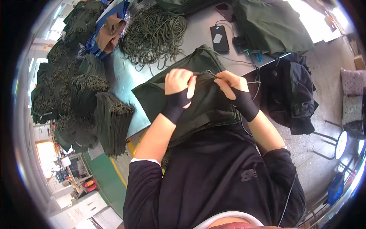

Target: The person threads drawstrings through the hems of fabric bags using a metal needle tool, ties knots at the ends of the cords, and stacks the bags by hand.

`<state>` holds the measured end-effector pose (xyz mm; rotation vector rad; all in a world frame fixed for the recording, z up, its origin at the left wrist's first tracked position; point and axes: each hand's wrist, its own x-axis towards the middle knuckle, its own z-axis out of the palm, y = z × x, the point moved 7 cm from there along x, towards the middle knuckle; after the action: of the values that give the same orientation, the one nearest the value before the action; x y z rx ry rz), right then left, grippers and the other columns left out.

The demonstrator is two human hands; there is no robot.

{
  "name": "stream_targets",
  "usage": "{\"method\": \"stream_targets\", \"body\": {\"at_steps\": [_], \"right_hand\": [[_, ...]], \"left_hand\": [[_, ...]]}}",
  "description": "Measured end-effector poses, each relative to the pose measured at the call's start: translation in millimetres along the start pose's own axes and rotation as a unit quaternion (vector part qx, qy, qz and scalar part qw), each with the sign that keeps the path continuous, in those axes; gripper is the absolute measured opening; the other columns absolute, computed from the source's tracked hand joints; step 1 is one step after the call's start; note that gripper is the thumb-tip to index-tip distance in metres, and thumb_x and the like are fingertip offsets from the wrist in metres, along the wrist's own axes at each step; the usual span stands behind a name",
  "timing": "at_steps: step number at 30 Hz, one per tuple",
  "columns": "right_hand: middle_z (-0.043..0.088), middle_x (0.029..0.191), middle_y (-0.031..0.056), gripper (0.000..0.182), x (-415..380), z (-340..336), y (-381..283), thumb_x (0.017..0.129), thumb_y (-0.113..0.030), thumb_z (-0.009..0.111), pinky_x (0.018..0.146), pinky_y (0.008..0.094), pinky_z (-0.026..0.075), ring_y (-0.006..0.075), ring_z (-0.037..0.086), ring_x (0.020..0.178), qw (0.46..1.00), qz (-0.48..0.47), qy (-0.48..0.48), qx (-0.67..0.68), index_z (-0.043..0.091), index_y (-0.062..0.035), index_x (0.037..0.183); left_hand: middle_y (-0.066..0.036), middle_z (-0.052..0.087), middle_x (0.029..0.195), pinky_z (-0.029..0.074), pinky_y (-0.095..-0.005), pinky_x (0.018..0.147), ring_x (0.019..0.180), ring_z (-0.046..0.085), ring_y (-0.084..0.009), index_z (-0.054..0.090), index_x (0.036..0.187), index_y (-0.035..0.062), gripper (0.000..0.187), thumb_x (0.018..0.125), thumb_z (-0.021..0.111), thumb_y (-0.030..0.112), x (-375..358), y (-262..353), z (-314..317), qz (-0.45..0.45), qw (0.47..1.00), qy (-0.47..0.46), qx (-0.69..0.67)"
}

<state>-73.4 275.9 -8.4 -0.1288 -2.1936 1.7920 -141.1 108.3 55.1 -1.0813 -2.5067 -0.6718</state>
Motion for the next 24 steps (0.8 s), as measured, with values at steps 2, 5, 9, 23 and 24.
{"method": "stream_targets", "body": {"at_steps": [2,5,9,23,24], "right_hand": [[0.067,0.072,0.0116,0.014,-5.4,5.4,-7.1,0.089,-0.01,0.067,0.058,0.0265,0.048,0.015,0.063,0.06,1.0,-0.017,-0.024,-0.002,0.068,-0.0005,0.099],[0.067,0.072,0.0119,0.015,-6.4,9.4,-9.5,0.089,-0.01,0.067,0.059,0.0265,0.048,0.0157,0.063,0.06,0.997,-0.051,-0.044,-0.042,0.067,-0.0004,0.099],[0.067,0.074,0.0133,0.013,-15.3,18.1,1.0,0.088,-0.011,0.067,0.06,0.0293,0.049,0.0203,0.065,0.064,0.988,-0.035,-0.124,-0.08,0.066,-0.0002,0.096],[0.066,0.082,0.015,0.012,-74.0,15.6,-11.5,0.089,-0.004,0.062,0.063,0.0333,0.051,0.029,0.067,0.072,0.984,-0.095,-0.13,-0.081,0.066,0.0007,0.1],[0.066,0.08,0.0141,0.014,-76.3,16.6,-10.9,0.089,-0.003,0.062,0.063,0.0321,0.051,0.0265,0.067,0.07,0.983,-0.101,-0.134,-0.077,0.066,0.0006,0.101]], "left_hand": [[-0.006,0.06,0.072,0.046,-0.0377,0.072,0.076,0.06,-0.0252,0.062,0.081,0.0093,0.011,0.083,0.071,0.015,-23.9,8.3,-10.1,-0.097,0.995,-0.027,-0.018],[-0.001,0.059,0.071,0.047,-0.0324,0.069,0.078,0.06,-0.0158,0.06,0.083,0.0093,0.014,0.089,0.07,0.017,-85.1,-25.9,34.7,-0.476,0.756,-0.051,-0.447],[-0.001,0.061,0.082,0.047,-0.0267,0.066,0.074,0.058,-0.0118,0.06,0.094,0.008,0.021,0.087,0.073,0.023,-146.8,-14.7,61.9,-0.639,0.522,0.045,-0.563],[0.002,0.061,0.074,0.042,-0.0242,0.065,0.068,0.052,-0.0062,0.064,0.091,0.0034,0.01,0.089,0.065,0.013,-121.8,9.3,48.1,-0.39,0.782,-0.043,-0.484],[0.002,0.062,0.076,0.042,-0.0243,0.064,0.068,0.052,-0.0064,0.064,0.092,0.0037,0.01,0.088,0.065,0.012,-121.8,8.0,47.5,-0.386,0.79,-0.048,-0.474]]}}
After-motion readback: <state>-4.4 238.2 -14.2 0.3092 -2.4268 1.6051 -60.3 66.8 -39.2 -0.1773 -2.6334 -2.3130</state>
